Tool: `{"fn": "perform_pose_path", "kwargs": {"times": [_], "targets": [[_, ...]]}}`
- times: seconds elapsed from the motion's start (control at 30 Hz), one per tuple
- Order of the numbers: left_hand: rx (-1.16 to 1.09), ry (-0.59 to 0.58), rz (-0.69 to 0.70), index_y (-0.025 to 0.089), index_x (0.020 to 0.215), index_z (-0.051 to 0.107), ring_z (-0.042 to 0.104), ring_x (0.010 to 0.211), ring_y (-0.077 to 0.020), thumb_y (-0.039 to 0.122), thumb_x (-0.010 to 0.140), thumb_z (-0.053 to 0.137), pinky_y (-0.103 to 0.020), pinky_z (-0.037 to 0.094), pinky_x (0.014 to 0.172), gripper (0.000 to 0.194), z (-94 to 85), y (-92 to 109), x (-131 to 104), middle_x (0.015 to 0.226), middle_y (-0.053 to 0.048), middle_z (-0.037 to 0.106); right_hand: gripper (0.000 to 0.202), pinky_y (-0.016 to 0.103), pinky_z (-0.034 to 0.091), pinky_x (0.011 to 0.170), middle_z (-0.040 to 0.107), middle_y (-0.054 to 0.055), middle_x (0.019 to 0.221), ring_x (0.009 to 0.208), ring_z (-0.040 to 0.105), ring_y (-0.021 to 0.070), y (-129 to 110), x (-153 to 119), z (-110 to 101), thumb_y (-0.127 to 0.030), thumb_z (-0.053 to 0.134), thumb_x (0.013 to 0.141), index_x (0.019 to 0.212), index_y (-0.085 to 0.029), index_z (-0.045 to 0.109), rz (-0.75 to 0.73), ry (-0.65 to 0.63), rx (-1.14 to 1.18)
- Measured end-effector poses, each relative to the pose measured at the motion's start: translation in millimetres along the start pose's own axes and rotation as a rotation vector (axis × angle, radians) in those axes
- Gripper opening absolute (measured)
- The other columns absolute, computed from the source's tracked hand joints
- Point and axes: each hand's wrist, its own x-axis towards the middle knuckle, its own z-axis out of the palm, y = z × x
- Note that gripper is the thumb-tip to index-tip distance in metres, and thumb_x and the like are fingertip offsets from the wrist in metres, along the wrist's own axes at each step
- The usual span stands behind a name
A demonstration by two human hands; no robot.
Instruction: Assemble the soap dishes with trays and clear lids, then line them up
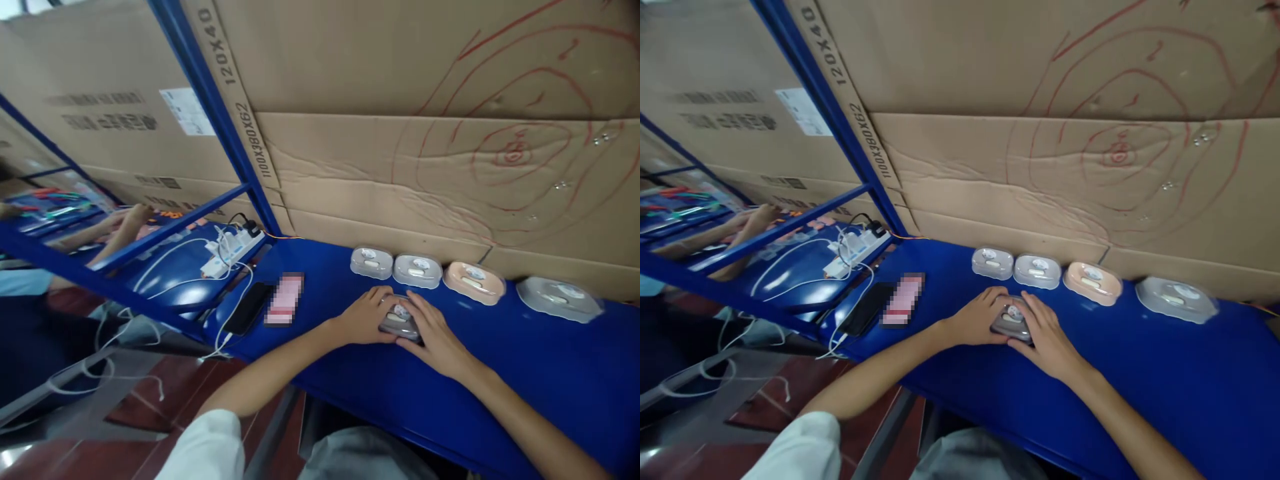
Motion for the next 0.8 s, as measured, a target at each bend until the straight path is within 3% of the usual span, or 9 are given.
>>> {"fn": "perform_pose_path", "kwargs": {"times": [0.1, 0.23, 0.37, 0.47, 0.6, 0.7, 0.8], "targets": [[-0.115, 0.026, 0.002, 0.026, 0.153, 0.049, 0.045, 0.15, -0.041, 0.055, 0.078, 0.091, -0.058, 0.039, 0.126, 0.09, 9.5, -13, 13, 0.159, -0.018, 0.044, 0.075, 0.063, 0.047, 0.122, 0.043, 0.017, 0.17, 0.156, 0.045, 0.0398, 20, 3, 6, -0.057, 0.069, 0.099, 0.164, -0.03, 0.041, 0.053, 0.03, 0.049], [-0.273, 0.002, 0.003, 0.027, 0.162, 0.037, 0.044, 0.152, -0.042, 0.06, 0.073, 0.095, -0.06, 0.038, 0.126, 0.111, 14.7, -26, 8, 0.162, -0.02, 0.045, 0.072, 0.059, 0.049, 0.121, 0.049, 0.015, 0.165, 0.151, 0.051, 0.0376, 27, -5, 10, -0.056, 0.073, 0.096, 0.159, -0.031, 0.048, 0.061, 0.084, 0.086], [-0.362, -0.028, -0.01, 0.03, 0.17, 0.021, 0.052, 0.146, -0.042, 0.059, 0.069, 0.098, -0.061, 0.04, 0.122, 0.13, 10.3, -32, 3, 0.165, -0.021, 0.045, 0.061, 0.056, 0.051, 0.119, 0.059, 0.015, 0.155, 0.144, 0.059, 0.0355, 22, -5, 10, -0.055, 0.071, 0.097, 0.151, -0.029, 0.058, 0.103, 0.181, 0.191], [-0.42, -0.073, -0.046, 0.03, 0.173, 0.011, 0.047, 0.151, -0.0434, 0.058, 0.064, 0.101, -0.064, 0.033, 0.126, 0.144, 4.7, -33, 3, 0.164, -0.022, 0.045, 0.051, 0.051, 0.057, 0.111, 0.069, 0.015, 0.142, 0.13, 0.069, 0.0322, 23, 0, 7, -0.053, 0.065, 0.101, 0.144, -0.026, 0.061, 0.13, 0.266, 0.284], [-0.511, -0.164, -0.081, 0.029, 0.175, -0.002, 0.044, 0.154, -0.0425, 0.059, 0.058, 0.104, -0.064, 0.031, 0.127, 0.16, -2.5, -36, 2, 0.164, -0.024, 0.043, 0.051, 0.053, 0.057, 0.11, 0.067, 0.017, 0.144, 0.132, 0.067, 0.0329, 25, 3, 4, -0.052, 0.064, 0.102, 0.144, -0.023, 0.059, 0.16, 0.347, 0.268], [-0.564, -0.184, -0.039, 0.029, 0.175, -0.005, 0.052, 0.149, -0.0377, 0.06, 0.06, 0.102, -0.06, 0.037, 0.126, 0.16, -5.8, -40, 1, 0.157, -0.022, 0.05, 0.059, 0.057, 0.05, 0.118, 0.06, 0.017, 0.153, 0.142, 0.059, 0.0352, 22, 3, 4, -0.054, 0.071, 0.098, 0.147, -0.024, 0.057, 0.16, 0.373, 0.249], [-0.552, -0.133, -0.009, 0.028, 0.174, 0.004, 0.057, 0.144, -0.0341, 0.062, 0.073, 0.095, -0.056, 0.044, 0.122, 0.14, -6.2, -40, 2, 0.156, -0.021, 0.052, 0.065, 0.061, 0.045, 0.123, 0.054, 0.017, 0.159, 0.149, 0.053, 0.0369, 18, 1, 6, -0.056, 0.076, 0.094, 0.148, -0.026, 0.057, 0.149, 0.379, 0.236]]}}
